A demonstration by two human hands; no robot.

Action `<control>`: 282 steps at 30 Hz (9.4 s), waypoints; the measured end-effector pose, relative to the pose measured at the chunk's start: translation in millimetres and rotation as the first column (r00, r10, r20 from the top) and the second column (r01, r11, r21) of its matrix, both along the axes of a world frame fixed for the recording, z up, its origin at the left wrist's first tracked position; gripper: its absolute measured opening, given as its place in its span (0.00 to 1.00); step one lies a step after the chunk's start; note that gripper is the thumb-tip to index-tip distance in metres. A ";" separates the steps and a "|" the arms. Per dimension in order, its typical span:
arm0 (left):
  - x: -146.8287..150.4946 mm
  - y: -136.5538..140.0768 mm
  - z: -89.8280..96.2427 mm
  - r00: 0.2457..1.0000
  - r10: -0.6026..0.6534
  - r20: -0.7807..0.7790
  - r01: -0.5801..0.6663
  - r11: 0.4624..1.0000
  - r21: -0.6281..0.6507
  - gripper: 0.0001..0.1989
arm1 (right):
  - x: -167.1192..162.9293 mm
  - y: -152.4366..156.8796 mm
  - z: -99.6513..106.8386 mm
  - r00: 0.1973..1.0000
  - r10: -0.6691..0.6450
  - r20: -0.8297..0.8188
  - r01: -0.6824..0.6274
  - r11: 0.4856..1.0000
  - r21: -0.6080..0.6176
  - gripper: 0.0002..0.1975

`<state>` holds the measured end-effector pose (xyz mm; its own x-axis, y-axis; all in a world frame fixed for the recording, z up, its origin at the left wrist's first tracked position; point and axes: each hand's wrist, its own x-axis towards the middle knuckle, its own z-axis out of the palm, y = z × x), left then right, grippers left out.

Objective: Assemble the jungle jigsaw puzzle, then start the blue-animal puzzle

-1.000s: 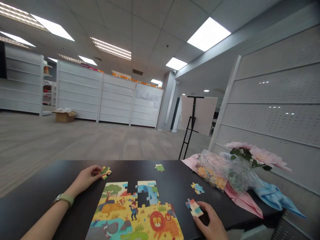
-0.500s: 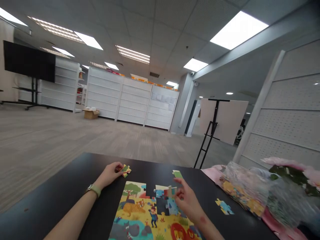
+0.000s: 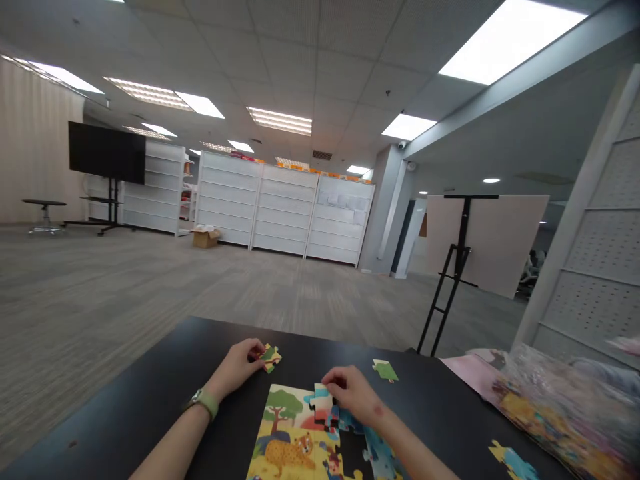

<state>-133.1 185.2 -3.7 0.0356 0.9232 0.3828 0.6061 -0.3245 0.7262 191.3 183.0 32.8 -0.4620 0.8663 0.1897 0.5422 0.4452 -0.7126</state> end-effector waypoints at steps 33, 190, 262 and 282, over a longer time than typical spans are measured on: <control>-6.7 11.1 -8.9 0.996 -0.027 -0.090 0.020 0.997 -0.079 0.22 | 23.4 -8.2 -14.3 0.953 -0.064 -0.296 0.014 0.986 -0.168 0.13; 158.9 -63.2 57.2 0.640 -0.647 -0.416 0.660 0.739 -0.133 0.06 | 103.5 -30.2 -2.5 0.915 0.187 0.357 -0.297 0.912 0.284 0.18; 232.0 -78.1 52.1 0.822 -0.552 -0.140 0.549 0.834 -0.063 0.31 | 158.0 -36.7 37.2 0.949 0.231 -0.215 -0.302 0.862 -0.407 0.19; 232.9 -87.6 62.7 0.707 -0.614 -0.351 0.558 0.789 -0.256 0.21 | 156.9 -36.6 34.3 0.985 0.125 0.119 -0.094 0.968 -0.233 0.15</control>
